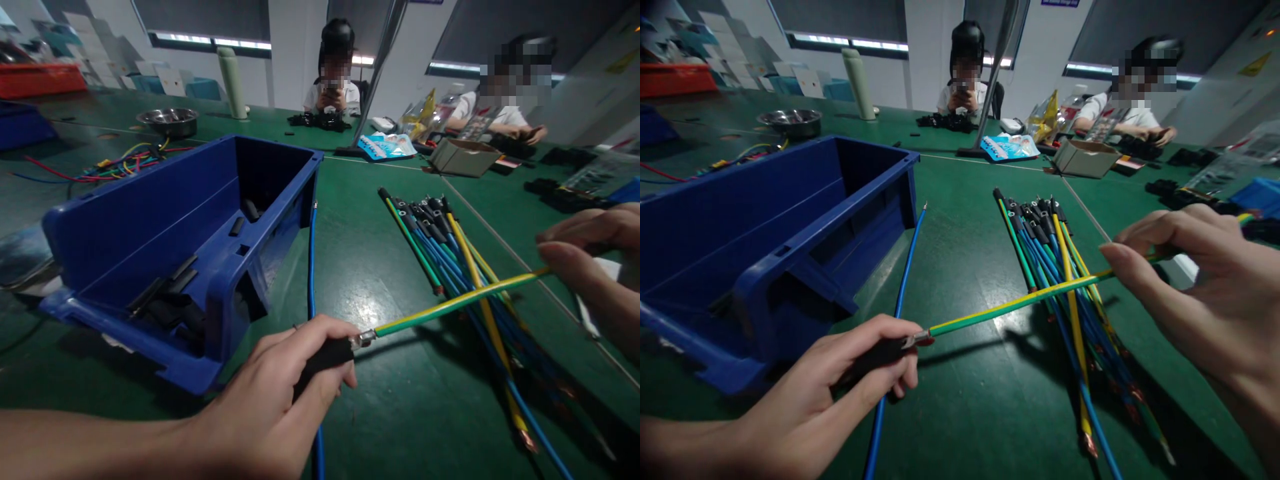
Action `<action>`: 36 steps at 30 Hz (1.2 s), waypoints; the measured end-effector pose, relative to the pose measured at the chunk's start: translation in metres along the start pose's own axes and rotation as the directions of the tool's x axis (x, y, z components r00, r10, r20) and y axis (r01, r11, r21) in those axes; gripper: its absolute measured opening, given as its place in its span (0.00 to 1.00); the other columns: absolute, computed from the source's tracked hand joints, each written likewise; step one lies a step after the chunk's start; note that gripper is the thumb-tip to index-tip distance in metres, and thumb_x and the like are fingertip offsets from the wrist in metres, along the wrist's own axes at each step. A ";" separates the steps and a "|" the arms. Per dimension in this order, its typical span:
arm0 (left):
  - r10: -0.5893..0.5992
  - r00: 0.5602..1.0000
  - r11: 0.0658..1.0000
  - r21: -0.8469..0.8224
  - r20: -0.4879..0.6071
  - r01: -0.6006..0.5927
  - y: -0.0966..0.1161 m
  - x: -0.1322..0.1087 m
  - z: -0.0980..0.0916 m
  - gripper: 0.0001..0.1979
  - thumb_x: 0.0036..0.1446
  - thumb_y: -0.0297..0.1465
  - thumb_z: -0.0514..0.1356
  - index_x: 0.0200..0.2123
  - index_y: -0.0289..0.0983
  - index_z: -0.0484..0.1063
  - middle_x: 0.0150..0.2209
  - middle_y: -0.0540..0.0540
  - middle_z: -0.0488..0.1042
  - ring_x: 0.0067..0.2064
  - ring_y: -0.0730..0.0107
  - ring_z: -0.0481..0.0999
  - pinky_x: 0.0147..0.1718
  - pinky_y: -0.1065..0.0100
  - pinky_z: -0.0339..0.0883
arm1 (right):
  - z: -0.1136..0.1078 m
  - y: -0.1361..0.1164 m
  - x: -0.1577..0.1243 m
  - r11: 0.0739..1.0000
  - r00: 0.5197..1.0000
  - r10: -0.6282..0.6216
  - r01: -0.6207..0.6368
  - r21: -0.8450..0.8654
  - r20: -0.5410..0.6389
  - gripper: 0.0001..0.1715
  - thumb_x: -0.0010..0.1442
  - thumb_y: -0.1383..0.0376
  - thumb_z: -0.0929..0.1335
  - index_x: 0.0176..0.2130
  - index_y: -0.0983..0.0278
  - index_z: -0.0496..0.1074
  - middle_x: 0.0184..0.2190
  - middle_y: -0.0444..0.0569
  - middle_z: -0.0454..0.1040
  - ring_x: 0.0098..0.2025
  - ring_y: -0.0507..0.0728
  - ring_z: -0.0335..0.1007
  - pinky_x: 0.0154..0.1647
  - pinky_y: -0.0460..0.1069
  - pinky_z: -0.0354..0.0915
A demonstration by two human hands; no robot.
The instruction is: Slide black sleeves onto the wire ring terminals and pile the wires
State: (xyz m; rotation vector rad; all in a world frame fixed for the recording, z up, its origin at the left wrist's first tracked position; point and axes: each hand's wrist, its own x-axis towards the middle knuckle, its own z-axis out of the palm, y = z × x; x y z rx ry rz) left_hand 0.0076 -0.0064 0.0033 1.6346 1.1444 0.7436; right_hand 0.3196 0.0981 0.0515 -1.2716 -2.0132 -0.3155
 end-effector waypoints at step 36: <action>-0.002 1.000 1.000 -0.021 -0.008 0.002 0.007 0.005 0.000 0.14 0.64 0.30 0.54 0.51 0.45 0.72 0.31 0.54 0.78 0.31 0.76 0.75 0.32 0.77 0.68 | 0.006 -0.026 -0.006 0.983 0.980 -0.174 0.166 0.084 0.094 0.14 0.59 0.51 0.67 0.28 0.56 0.65 0.26 0.45 0.69 0.29 0.58 0.64 0.33 0.55 0.57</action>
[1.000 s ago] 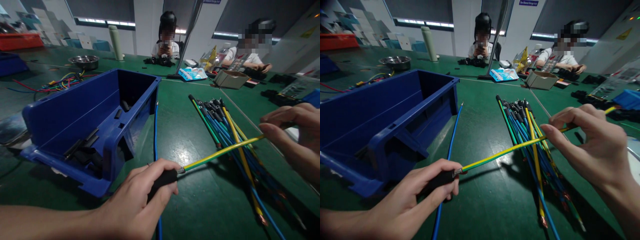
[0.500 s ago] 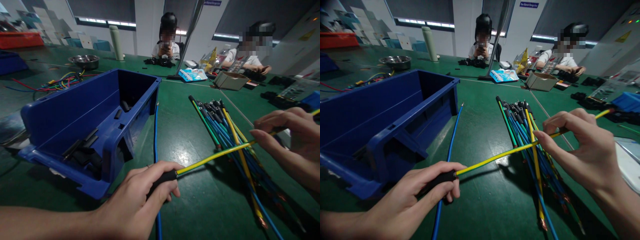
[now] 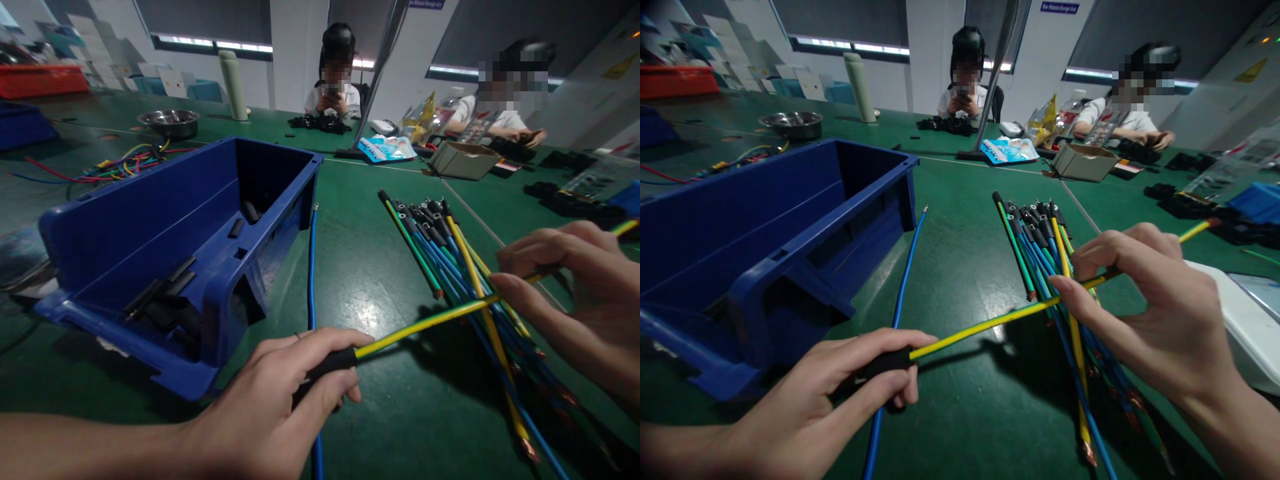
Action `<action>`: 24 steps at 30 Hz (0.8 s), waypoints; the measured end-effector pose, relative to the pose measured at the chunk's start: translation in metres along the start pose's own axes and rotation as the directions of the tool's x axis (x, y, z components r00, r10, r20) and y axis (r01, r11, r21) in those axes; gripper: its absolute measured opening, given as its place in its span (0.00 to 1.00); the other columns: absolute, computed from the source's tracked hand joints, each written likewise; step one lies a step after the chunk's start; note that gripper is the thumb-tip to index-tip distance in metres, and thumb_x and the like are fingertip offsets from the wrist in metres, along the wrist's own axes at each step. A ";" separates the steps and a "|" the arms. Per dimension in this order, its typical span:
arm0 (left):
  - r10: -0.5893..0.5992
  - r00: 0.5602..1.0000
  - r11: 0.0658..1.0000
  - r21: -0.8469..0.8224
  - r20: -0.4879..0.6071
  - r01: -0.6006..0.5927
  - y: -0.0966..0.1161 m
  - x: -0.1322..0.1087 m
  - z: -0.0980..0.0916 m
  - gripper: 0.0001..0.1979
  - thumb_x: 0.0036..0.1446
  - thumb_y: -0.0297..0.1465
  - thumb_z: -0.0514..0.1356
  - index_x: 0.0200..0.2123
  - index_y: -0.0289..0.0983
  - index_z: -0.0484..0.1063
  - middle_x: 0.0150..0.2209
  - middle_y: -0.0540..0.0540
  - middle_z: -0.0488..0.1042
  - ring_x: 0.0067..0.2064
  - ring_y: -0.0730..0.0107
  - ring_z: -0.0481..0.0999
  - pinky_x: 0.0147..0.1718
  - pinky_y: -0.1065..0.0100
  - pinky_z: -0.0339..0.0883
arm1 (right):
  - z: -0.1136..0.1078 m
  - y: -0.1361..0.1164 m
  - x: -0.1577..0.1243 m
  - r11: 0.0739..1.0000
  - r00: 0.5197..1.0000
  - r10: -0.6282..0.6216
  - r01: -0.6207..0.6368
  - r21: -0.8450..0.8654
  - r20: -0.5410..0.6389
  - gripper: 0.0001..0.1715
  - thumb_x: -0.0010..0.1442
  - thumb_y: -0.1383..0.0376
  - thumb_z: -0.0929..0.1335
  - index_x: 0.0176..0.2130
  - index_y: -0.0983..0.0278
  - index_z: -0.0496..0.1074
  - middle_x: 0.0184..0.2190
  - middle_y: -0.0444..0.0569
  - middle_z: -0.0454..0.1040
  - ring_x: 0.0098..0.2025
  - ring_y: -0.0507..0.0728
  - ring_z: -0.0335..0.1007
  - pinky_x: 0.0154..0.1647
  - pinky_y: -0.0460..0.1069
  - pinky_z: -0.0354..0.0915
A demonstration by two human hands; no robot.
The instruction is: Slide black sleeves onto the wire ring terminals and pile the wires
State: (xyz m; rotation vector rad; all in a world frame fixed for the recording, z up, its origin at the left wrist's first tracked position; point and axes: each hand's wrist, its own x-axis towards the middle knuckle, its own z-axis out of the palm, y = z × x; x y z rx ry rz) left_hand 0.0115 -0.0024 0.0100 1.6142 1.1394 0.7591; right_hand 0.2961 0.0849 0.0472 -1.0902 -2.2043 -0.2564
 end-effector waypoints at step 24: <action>-0.036 0.999 0.989 -0.148 -0.040 0.029 -0.004 -0.006 0.006 0.18 0.66 0.32 0.51 0.56 0.51 0.51 0.45 0.50 0.71 0.45 0.69 0.75 0.47 0.58 0.68 | 0.007 0.024 -0.003 0.985 0.971 0.171 -0.164 0.053 -0.166 0.17 0.58 0.51 0.68 0.29 0.60 0.68 0.27 0.43 0.68 0.28 0.54 0.62 0.32 0.52 0.56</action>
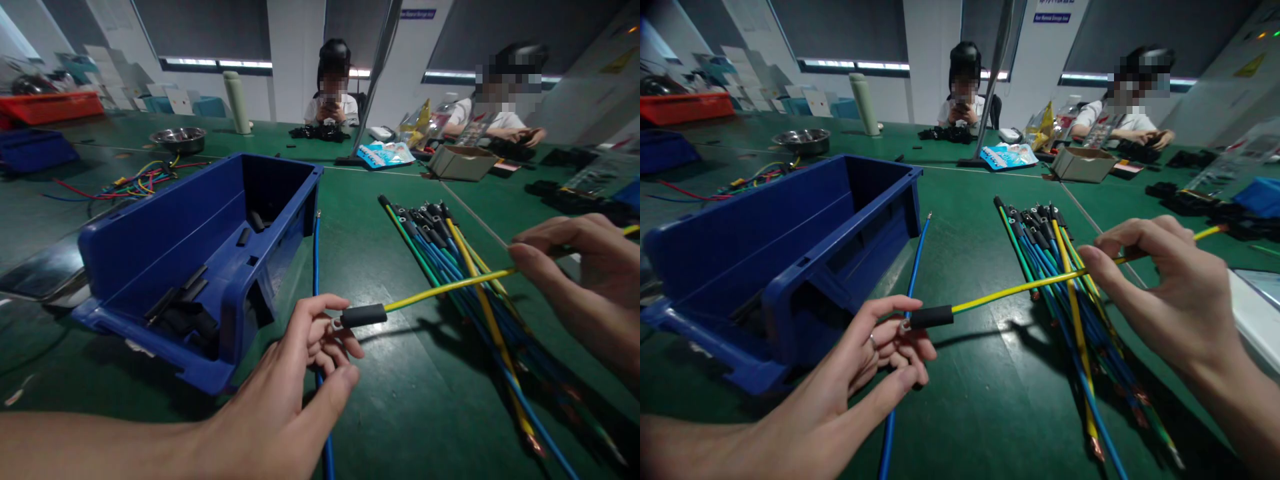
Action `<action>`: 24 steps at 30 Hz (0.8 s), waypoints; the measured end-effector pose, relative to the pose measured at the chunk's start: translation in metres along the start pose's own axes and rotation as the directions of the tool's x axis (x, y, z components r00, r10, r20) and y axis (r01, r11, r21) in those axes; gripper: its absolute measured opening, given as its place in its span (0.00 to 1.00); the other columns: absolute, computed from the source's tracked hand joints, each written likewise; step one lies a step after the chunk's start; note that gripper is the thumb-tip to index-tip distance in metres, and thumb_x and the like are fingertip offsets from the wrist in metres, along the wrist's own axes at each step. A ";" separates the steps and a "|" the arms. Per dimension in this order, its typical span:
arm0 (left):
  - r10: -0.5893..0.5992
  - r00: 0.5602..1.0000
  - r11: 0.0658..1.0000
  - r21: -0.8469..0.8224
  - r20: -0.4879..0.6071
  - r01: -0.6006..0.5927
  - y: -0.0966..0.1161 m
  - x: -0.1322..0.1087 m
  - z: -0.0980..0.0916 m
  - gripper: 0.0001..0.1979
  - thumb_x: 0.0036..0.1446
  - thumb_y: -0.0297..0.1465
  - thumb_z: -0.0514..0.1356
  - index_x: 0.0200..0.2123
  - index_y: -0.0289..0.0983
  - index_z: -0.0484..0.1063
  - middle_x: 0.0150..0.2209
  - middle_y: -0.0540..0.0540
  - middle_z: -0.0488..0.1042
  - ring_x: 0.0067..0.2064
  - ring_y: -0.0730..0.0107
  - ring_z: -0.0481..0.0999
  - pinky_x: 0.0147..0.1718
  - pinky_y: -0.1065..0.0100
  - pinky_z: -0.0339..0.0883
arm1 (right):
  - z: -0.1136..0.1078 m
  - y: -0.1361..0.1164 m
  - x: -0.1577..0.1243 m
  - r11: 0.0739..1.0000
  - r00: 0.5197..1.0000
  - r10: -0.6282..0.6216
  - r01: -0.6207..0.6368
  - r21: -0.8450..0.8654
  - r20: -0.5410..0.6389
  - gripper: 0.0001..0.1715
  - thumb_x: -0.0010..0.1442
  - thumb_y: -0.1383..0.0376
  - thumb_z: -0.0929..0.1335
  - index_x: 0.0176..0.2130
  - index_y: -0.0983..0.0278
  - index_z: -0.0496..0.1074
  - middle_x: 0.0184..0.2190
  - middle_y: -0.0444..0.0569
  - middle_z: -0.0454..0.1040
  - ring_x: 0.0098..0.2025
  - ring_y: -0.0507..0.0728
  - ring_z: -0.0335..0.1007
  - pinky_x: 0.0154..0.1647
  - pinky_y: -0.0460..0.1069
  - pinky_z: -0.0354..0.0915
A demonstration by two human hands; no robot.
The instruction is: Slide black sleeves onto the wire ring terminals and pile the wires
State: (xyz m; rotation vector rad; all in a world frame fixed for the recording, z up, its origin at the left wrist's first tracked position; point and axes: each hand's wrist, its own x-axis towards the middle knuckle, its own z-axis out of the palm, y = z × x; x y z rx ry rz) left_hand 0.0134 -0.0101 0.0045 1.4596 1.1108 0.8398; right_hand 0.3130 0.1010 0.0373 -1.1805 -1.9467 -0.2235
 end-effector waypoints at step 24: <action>-0.174 0.985 0.977 -0.127 -0.005 0.172 -0.012 0.004 -0.003 0.17 0.65 0.48 0.50 0.45 0.44 0.69 0.41 0.51 0.79 0.42 0.72 0.76 0.40 0.78 0.69 | 0.001 -0.004 0.002 0.981 0.994 0.099 -0.107 0.164 0.053 0.15 0.63 0.56 0.66 0.28 0.59 0.62 0.25 0.42 0.63 0.28 0.54 0.59 0.31 0.51 0.56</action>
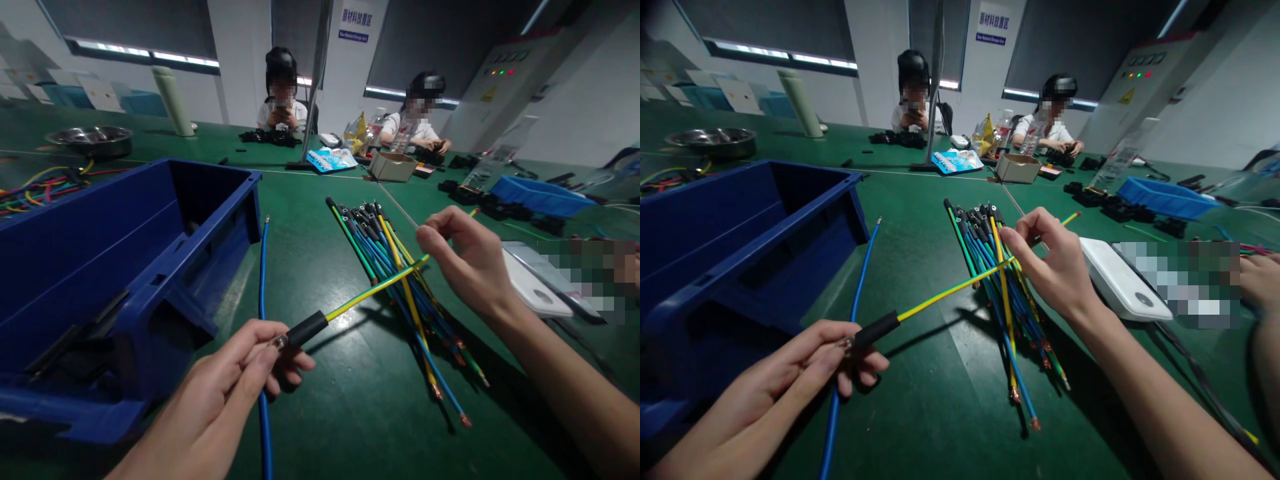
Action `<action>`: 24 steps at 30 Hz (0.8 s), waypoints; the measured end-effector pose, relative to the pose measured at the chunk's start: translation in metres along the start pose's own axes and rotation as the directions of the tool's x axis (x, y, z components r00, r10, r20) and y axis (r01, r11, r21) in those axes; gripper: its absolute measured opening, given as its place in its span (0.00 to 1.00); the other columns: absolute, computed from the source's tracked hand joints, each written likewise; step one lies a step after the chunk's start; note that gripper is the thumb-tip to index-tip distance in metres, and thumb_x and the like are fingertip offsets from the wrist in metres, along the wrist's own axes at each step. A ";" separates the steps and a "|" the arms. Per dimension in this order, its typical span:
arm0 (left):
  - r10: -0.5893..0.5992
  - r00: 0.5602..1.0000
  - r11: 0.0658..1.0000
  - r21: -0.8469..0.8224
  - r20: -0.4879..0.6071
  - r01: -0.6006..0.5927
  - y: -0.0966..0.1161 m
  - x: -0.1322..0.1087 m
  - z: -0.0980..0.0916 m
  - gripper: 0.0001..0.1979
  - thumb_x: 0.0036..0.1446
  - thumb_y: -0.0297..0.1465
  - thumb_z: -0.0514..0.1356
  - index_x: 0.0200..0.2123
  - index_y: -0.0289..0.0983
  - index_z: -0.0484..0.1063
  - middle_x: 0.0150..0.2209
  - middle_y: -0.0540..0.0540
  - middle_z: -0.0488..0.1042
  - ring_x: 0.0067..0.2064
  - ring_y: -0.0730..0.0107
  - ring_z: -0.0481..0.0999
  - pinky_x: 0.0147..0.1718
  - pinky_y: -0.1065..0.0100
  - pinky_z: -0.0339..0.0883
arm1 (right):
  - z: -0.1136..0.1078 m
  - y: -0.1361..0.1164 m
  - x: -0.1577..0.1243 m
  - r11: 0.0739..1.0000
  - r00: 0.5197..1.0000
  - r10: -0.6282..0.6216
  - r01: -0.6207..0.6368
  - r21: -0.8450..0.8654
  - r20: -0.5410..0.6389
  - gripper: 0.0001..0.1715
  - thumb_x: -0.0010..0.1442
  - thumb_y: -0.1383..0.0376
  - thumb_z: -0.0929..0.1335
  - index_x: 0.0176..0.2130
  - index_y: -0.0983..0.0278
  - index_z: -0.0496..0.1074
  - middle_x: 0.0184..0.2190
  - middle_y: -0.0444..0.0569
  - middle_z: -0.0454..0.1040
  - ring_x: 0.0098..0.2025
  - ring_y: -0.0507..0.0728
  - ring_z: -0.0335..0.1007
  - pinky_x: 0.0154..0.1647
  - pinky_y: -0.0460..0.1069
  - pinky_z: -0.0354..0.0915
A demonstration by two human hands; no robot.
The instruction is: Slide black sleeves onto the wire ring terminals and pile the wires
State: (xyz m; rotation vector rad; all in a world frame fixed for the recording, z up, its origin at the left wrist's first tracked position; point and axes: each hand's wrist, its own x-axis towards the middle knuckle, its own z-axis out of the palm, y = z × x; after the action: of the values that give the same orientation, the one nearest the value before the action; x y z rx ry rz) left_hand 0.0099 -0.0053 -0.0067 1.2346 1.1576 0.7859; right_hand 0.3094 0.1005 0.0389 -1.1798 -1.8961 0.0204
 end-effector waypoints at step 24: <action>0.078 0.995 0.996 0.033 0.067 -0.080 0.020 -0.003 0.003 0.12 0.68 0.36 0.50 0.36 0.40 0.69 0.32 0.53 0.79 0.35 0.74 0.77 0.36 0.76 0.66 | 0.007 -0.056 -0.019 0.834 0.766 -0.492 0.552 -0.029 0.413 0.10 0.65 0.57 0.65 0.37 0.62 0.68 0.27 0.45 0.68 0.28 0.53 0.60 0.27 0.49 0.52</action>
State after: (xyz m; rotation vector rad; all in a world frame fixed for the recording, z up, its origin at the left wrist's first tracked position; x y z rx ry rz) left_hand 0.0142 -0.0044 0.0132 1.3326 1.0787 0.7807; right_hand 0.2674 0.0584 0.0457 -0.7251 -2.5761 -0.2123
